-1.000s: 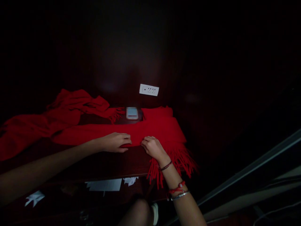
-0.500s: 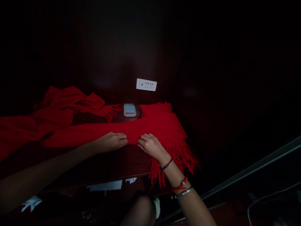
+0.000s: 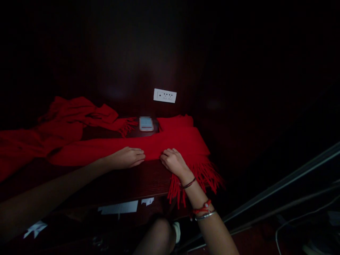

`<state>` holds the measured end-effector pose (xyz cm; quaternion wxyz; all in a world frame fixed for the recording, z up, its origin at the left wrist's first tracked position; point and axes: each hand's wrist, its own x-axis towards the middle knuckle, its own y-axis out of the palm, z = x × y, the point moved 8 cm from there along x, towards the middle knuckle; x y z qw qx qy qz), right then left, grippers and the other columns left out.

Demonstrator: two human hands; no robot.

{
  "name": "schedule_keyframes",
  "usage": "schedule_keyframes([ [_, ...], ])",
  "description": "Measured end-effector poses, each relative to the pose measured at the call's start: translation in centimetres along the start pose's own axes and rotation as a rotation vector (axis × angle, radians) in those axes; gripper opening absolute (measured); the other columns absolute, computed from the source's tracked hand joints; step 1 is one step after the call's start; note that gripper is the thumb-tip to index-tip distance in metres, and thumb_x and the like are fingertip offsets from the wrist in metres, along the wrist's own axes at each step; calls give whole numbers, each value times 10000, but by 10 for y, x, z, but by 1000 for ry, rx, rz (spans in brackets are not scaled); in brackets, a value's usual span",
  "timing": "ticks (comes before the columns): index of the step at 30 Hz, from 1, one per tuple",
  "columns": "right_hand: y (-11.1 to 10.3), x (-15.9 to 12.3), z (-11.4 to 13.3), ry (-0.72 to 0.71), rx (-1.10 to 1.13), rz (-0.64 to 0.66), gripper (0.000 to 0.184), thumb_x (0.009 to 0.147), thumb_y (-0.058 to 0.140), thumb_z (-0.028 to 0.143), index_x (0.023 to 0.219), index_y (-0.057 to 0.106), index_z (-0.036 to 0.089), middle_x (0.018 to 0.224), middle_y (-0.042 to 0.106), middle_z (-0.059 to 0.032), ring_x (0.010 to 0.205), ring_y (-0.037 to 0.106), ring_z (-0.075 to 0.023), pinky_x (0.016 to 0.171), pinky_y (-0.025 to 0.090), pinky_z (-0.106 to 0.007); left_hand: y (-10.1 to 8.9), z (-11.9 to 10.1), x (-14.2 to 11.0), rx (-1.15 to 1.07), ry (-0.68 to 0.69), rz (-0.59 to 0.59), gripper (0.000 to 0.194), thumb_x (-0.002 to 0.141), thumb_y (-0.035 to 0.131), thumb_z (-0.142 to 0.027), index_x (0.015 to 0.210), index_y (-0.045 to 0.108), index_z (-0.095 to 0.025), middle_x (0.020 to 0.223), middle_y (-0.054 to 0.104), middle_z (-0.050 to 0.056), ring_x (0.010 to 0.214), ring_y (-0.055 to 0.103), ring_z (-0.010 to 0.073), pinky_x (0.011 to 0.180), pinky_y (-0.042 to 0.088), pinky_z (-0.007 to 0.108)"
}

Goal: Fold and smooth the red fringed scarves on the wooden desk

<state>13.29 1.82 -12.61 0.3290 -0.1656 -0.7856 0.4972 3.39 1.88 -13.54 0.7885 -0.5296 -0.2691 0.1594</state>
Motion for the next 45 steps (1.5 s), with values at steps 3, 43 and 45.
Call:
schedule_keyframes([
  [3, -1, -5, -8, 26, -25, 13, 214, 828, 382, 247, 826, 586, 183, 777, 559, -36, 730, 469, -134, 697, 303, -270, -1, 2, -1, -6, 1, -4, 195, 830, 333, -242, 815, 519, -184, 854, 582, 32, 803, 538, 144, 638, 391, 231],
  [43, -15, -9, -27, 7, 427, 120, 443, 708, 550, 300, 1129, 457, 196, 1122, 438, -69, 1057, 394, -159, 917, 313, -307, 6, 13, -8, -243, -166, 55, 461, 770, 376, -452, 1180, 414, -243, 1191, 441, 69, 1084, 397, 215, 889, 315, 331],
  [45, -15, -23, -41, 93, 408, 61, 344, 719, 535, 248, 1055, 504, 183, 1035, 468, -65, 986, 437, -152, 884, 343, -307, 5, 8, -6, -252, -119, 85, 377, 793, 366, -306, 1162, 426, -255, 1129, 493, 49, 1016, 459, 186, 841, 359, 298],
])
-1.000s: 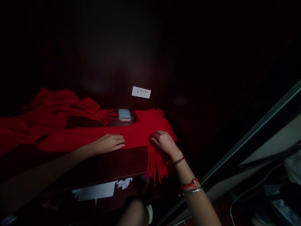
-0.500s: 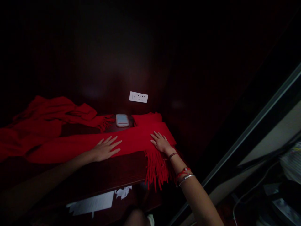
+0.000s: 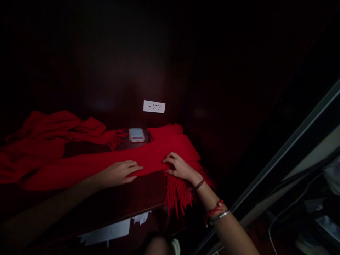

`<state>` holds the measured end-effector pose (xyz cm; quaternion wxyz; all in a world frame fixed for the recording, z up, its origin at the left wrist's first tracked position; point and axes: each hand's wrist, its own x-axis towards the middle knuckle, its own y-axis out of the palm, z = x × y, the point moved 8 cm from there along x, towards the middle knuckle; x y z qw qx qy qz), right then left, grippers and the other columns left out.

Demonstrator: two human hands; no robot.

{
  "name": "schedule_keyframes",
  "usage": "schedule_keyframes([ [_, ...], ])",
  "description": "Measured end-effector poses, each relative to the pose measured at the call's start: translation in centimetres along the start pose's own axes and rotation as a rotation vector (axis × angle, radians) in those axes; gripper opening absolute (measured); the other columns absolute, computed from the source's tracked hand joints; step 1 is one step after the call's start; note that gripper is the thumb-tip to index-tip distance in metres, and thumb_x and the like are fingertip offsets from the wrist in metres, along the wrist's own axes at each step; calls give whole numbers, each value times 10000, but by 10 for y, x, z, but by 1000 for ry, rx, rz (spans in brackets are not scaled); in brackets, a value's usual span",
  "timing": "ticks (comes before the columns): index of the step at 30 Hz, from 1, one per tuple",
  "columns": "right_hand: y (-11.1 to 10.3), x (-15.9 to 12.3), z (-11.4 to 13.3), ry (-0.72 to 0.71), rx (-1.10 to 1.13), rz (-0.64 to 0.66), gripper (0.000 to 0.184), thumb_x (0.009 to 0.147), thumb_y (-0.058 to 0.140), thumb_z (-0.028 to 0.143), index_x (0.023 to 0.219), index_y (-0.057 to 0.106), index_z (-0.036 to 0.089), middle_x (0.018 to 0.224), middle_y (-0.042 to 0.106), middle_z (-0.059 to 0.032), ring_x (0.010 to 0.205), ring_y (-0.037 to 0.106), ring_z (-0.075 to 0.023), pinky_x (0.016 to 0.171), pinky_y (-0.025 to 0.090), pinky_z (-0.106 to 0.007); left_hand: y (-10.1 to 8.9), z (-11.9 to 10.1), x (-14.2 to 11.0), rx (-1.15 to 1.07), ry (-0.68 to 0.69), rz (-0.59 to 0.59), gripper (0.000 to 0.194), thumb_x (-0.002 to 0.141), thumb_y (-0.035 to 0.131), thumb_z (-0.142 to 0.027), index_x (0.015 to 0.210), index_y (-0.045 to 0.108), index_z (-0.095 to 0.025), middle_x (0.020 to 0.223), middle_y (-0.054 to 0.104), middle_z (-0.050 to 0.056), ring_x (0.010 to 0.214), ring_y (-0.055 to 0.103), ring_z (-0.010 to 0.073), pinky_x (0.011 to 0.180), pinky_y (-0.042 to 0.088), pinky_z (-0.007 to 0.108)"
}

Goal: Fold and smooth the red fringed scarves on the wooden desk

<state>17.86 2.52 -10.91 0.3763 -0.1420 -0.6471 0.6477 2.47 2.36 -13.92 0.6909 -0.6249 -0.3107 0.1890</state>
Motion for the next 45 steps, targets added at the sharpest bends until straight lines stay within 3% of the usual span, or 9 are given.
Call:
schedule_keyframes([
  [2, -2, -8, -10, 33, -33, -38, 262, 745, 499, 233, 999, 530, 179, 973, 494, -60, 935, 460, -152, 858, 361, -316, 1, 0, 2, 8, 15, 30, 412, 764, 351, -151, 1157, 429, -251, 1091, 521, 41, 973, 489, 166, 817, 373, 276],
  [5, -4, -11, -14, 19, -67, -59, 233, 799, 416, 231, 996, 531, 184, 937, 528, -56, 911, 473, -147, 832, 374, -307, 0, 5, 7, 5, 20, 37, 497, 691, 356, -52, 1149, 432, -227, 1086, 527, 44, 959, 495, 159, 818, 371, 266],
  [9, -8, -7, -13, -12, -93, -67, 250, 789, 428, 200, 1020, 522, 185, 951, 539, -53, 915, 473, -142, 831, 372, -291, -5, 10, 19, -26, 6, 53, 464, 657, 382, -52, 1085, 472, -206, 1025, 557, 35, 923, 506, 145, 807, 380, 254],
  [13, -3, -6, -14, -64, -138, -26, 273, 727, 491, 146, 995, 530, 183, 937, 539, -42, 896, 474, -148, 826, 370, -290, -2, 4, 39, 105, -85, 148, 265, 678, 463, -161, 928, 549, -178, 878, 588, 62, 806, 547, 181, 684, 427, 268],
  [16, 1, -7, -20, -36, -160, -85, 284, 706, 494, 113, 978, 526, 186, 921, 536, -37, 883, 470, -152, 825, 358, -297, -2, -17, 57, 227, -95, 55, 226, 714, 473, -208, 929, 533, -172, 908, 569, 81, 779, 556, 199, 614, 437, 274],
  [20, 4, -10, -25, 13, -123, -221, 266, 707, 476, 90, 953, 505, 185, 900, 531, -30, 863, 461, -149, 815, 342, -294, 3, -46, 75, 247, 1, -136, 185, 791, 406, -236, 939, 505, -185, 956, 547, 58, 826, 545, 180, 628, 439, 258],
  [28, -3, -15, -28, 93, -136, -337, 168, 709, 460, 101, 857, 479, 180, 854, 506, -39, 819, 431, -166, 720, 326, -287, 7, -34, 73, 181, -33, -272, 255, 851, 310, -288, 855, 546, -191, 809, 578, 22, 757, 543, 133, 657, 413, 227],
  [33, -2, -14, -34, 136, -223, -343, 86, 754, 445, 131, 795, 502, 180, 779, 526, -35, 753, 429, -161, 672, 306, -273, 8, -38, 75, 220, -2, -260, 255, 851, 312, -273, 862, 551, -187, 806, 585, 22, 744, 540, 134, 642, 402, 227],
  [45, 3, -18, -37, 115, -272, -326, 176, 815, 395, 176, 831, 570, 171, 708, 575, -49, 682, 465, -154, 664, 326, -272, 6, -38, 76, 209, -56, -209, 243, 853, 304, -236, 825, 533, -158, 799, 580, 61, 762, 538, 162, 645, 396, 258],
])
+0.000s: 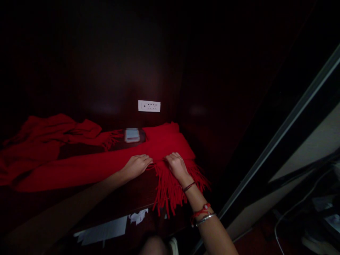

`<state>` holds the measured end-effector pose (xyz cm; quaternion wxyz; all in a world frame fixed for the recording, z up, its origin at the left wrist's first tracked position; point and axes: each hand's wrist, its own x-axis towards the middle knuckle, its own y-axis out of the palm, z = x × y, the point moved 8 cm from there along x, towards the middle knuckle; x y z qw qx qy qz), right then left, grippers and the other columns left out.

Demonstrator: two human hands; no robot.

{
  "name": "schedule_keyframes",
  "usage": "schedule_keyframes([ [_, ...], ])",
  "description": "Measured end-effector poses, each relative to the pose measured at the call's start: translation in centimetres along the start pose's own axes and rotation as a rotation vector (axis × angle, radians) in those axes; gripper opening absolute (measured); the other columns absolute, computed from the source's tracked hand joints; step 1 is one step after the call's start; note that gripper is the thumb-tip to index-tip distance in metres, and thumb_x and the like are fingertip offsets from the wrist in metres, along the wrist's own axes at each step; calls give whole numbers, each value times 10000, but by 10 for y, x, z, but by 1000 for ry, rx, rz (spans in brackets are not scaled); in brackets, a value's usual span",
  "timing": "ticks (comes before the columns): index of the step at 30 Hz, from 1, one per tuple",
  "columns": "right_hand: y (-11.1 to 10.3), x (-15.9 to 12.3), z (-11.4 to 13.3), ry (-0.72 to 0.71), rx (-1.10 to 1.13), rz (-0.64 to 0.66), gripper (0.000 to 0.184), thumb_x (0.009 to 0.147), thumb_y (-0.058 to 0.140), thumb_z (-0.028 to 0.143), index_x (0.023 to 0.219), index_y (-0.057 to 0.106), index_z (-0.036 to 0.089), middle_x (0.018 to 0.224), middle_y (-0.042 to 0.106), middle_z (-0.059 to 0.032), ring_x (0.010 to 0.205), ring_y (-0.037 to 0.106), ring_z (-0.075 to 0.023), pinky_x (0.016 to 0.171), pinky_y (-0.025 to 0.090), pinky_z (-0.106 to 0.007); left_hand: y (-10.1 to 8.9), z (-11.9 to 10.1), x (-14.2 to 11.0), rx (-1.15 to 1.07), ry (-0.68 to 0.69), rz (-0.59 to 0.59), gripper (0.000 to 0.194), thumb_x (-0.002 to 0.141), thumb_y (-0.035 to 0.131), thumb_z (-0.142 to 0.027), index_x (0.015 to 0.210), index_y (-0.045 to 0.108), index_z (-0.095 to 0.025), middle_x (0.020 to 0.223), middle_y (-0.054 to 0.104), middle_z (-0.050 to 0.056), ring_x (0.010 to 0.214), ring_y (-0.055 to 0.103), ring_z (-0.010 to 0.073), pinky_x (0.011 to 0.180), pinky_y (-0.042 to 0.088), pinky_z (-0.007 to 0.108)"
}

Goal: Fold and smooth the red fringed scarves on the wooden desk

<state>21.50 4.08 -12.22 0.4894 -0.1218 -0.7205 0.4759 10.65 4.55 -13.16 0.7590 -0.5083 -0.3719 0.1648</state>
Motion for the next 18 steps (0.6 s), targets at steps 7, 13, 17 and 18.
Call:
schedule_keyframes([
  [7, -11, 2, 4, 21, -38, 18, 172, 815, 410, 241, 902, 551, 189, 784, 566, -47, 746, 457, -160, 681, 314, -275, 0, 0, 0, 20, 6, 0, 223, 846, 312, -207, 824, 526, -147, 788, 582, 68, 771, 541, 172, 645, 408, 266],
  [13, -9, 0, -3, 79, -89, 17, 160, 814, 405, 212, 791, 561, 186, 745, 543, -45, 726, 442, -162, 693, 321, -280, -3, -4, 3, 5, -41, -27, 195, 839, 327, -218, 887, 506, -157, 852, 570, 69, 811, 527, 191, 656, 420, 288],
  [17, -7, -2, -4, 59, -81, -1, 145, 803, 415, 172, 817, 560, 178, 755, 540, -51, 737, 441, -168, 710, 329, -287, -6, -18, 14, -62, -52, -71, 212, 821, 380, -279, 975, 480, -173, 970, 533, 70, 889, 503, 191, 709, 421, 291],
  [18, -7, -2, -4, 61, -81, -5, 147, 802, 415, 166, 820, 560, 176, 757, 541, -52, 739, 442, -169, 711, 331, -289, -6, -21, 17, -82, -43, -68, 207, 826, 370, -266, 974, 483, -176, 968, 535, 67, 887, 505, 184, 716, 421, 286],
])
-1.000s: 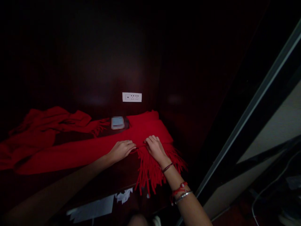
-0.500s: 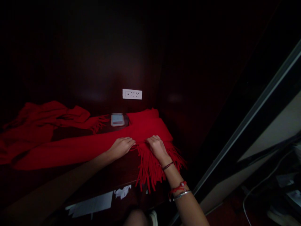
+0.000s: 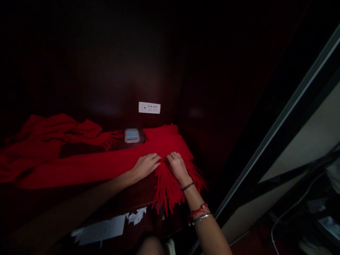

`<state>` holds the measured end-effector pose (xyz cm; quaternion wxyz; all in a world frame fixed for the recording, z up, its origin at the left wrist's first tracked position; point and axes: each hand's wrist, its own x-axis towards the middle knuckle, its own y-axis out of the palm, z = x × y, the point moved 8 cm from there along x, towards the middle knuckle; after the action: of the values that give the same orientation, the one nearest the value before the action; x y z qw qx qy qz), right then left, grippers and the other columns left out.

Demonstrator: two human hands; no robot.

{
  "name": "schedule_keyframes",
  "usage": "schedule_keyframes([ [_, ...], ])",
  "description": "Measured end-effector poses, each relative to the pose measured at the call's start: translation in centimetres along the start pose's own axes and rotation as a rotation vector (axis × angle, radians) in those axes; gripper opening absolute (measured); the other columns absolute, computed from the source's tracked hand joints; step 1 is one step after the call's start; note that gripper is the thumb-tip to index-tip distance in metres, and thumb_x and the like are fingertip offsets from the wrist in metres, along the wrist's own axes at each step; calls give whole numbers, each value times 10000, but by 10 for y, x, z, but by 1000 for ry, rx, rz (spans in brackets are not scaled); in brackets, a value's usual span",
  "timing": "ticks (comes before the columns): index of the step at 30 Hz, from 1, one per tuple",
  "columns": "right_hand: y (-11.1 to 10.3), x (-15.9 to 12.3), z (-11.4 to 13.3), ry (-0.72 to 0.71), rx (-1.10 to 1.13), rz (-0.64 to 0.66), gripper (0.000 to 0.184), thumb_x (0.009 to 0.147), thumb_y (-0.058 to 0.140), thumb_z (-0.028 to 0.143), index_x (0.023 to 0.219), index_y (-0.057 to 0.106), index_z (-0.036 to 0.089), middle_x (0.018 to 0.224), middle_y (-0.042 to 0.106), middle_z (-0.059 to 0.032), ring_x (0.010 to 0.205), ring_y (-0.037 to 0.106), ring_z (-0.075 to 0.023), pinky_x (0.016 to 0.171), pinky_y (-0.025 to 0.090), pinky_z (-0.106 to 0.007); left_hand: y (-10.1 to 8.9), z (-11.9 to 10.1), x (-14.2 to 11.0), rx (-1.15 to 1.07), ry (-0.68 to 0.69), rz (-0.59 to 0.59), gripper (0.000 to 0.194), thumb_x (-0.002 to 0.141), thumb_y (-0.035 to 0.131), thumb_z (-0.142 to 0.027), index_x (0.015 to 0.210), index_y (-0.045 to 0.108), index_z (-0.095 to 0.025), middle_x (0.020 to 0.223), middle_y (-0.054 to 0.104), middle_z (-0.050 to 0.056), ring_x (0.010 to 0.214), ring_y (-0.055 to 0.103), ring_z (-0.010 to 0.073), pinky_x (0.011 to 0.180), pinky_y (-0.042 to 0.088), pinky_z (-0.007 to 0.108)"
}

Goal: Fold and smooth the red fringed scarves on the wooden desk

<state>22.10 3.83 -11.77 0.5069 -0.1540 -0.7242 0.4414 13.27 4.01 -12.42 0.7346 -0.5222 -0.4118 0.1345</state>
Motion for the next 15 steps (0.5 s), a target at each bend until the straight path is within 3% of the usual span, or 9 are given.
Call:
schedule_keyframes([
  [7, -4, 1, -2, 5, 20, -2, 169, 810, 409, 197, 891, 557, 194, 816, 540, -56, 773, 453, -168, 704, 338, -297, 9, 2, 3, -40, 3, 24, 244, 851, 298, -242, 873, 531, -176, 846, 547, 63, 799, 537, 163, 693, 428, 270],
  [15, -8, 0, -6, 9, -2, 6, 194, 810, 406, 192, 872, 590, 193, 769, 564, -58, 748, 463, -172, 700, 348, -305, 13, 6, 2, -91, -1, -11, 268, 857, 280, -265, 905, 528, -175, 910, 564, 62, 855, 532, 165, 744, 421, 280],
])
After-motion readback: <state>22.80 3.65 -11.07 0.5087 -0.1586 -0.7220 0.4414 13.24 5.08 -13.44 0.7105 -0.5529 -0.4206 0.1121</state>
